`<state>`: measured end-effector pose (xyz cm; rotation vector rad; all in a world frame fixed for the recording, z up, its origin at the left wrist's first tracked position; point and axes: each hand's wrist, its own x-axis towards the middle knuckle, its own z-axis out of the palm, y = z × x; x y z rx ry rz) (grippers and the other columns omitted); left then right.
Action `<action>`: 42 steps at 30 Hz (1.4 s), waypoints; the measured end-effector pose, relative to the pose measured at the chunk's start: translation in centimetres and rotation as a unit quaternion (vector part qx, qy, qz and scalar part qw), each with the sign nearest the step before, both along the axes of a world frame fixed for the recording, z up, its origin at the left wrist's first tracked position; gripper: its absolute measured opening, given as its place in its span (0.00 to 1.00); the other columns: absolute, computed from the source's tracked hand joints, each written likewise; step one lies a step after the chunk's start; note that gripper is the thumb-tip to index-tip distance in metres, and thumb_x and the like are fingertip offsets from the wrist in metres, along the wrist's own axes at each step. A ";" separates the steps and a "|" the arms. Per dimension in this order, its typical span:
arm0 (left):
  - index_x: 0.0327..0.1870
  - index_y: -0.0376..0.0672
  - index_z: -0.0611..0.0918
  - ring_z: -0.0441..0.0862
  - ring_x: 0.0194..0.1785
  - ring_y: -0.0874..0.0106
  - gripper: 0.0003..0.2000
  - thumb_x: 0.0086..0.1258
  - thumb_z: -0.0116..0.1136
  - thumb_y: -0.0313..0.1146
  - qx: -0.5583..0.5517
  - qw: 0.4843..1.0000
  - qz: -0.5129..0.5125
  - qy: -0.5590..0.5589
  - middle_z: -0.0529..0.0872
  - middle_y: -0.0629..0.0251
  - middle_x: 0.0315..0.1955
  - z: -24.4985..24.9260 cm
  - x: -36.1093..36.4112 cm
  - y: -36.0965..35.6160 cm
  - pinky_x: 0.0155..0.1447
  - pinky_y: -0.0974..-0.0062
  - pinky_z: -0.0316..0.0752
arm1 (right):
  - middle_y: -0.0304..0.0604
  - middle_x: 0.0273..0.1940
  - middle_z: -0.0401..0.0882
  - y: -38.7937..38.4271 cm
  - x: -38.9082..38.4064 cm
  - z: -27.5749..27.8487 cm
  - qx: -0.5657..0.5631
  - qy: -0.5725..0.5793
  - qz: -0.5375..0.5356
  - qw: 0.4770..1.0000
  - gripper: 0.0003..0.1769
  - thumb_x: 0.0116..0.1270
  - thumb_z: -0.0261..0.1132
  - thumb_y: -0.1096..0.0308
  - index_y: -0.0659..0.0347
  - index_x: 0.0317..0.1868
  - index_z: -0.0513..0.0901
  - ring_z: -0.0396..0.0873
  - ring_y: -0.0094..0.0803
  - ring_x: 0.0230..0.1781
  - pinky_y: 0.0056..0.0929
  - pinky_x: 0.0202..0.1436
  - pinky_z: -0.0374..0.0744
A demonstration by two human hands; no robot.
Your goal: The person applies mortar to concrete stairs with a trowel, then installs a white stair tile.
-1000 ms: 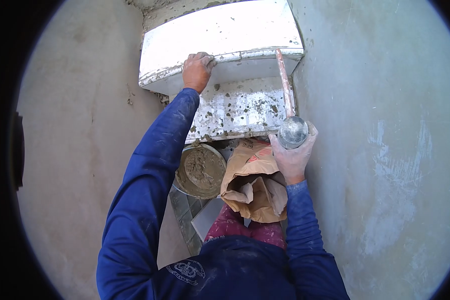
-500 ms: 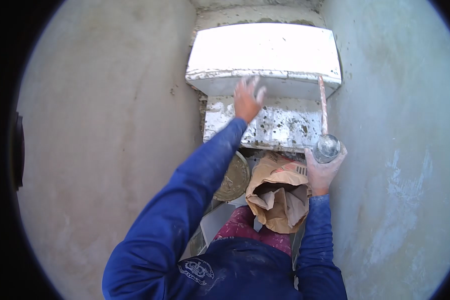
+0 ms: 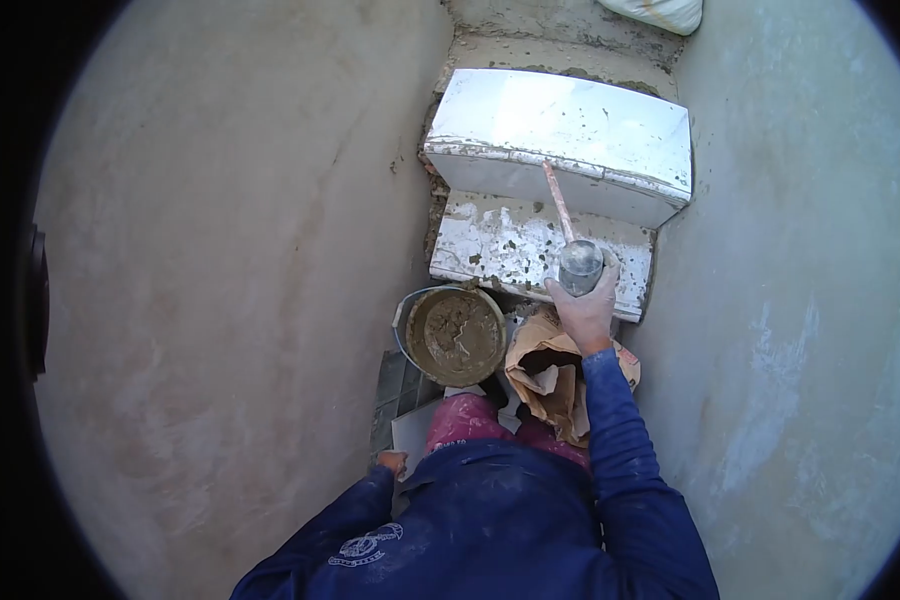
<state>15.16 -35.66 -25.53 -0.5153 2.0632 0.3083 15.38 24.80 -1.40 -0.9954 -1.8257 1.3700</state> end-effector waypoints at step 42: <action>0.36 0.30 0.87 0.90 0.36 0.55 0.22 0.59 0.70 0.46 0.180 0.887 -0.305 0.296 0.89 0.48 0.27 -1.2 -28.9 39.5 0.44 0.60 0.82 | 0.62 0.49 0.85 -13.5 17.0 -4.3 -0.126 -0.408 -0.033 0.904 0.28 0.64 0.68 0.56 0.71 0.55 0.82 0.85 0.51 0.51 0.40 0.57 0.80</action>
